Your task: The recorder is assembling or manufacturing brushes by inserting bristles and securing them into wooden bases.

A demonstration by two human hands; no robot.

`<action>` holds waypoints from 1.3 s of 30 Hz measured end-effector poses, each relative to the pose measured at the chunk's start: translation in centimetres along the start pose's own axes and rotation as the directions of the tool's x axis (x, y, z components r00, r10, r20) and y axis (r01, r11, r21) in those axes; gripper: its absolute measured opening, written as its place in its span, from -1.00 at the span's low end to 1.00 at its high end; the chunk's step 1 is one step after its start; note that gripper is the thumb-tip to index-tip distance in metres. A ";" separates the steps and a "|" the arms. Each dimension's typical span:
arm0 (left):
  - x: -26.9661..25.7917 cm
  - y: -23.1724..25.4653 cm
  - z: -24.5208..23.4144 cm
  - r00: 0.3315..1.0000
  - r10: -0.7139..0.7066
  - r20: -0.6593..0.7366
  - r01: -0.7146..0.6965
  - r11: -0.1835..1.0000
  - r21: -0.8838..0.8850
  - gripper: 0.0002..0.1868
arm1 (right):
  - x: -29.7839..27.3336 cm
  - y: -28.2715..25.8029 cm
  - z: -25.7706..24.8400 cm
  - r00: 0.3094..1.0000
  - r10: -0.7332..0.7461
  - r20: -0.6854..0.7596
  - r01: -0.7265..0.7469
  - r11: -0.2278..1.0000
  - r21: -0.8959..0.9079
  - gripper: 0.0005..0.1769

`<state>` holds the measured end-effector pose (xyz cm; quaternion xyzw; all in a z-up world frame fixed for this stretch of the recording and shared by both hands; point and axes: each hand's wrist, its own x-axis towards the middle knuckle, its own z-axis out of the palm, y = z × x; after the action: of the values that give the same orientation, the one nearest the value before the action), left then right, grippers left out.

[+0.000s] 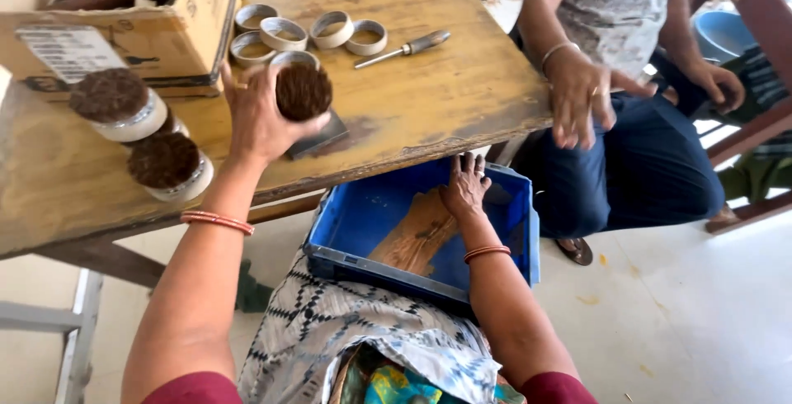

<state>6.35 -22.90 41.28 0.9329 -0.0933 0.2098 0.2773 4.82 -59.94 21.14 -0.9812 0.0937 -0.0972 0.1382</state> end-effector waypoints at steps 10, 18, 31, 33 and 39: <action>0.1 -0.5 0.6 0.977 0.172 -0.124 -0.153 0.977 0.146 -0.01 | -0.5 -0.4 -1.0 0.999 -0.025 -0.037 0.025 1.000 0.004 0.10; -0.9 -5.6 7.7 0.946 0.120 -0.301 -0.146 0.987 -0.064 -0.12 | 0.2 -0.3 0.0 0.963 0.130 -0.238 -0.127 0.992 0.027 0.30; -2.1 -5.1 6.3 0.989 -0.101 -0.109 0.077 0.977 -0.200 0.34 | -1.3 -1.9 -1.0 0.947 0.052 -0.316 -0.021 0.995 0.099 0.30; -1.8 -5.0 5.9 0.988 -0.096 -0.120 0.075 0.982 -0.172 0.33 | -0.6 -1.6 -0.4 0.957 0.045 -0.285 -0.009 0.992 0.124 0.28; -1.3 -3.3 5.0 0.993 0.016 -0.119 -0.050 0.957 -0.285 0.23 | 0.2 0.1 1.5 0.969 0.009 -0.247 0.011 0.997 0.077 0.41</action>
<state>7.83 -22.82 35.33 0.8674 -0.1222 0.2520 0.4113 5.34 -59.73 19.77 -0.9553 0.1059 -0.2223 0.1637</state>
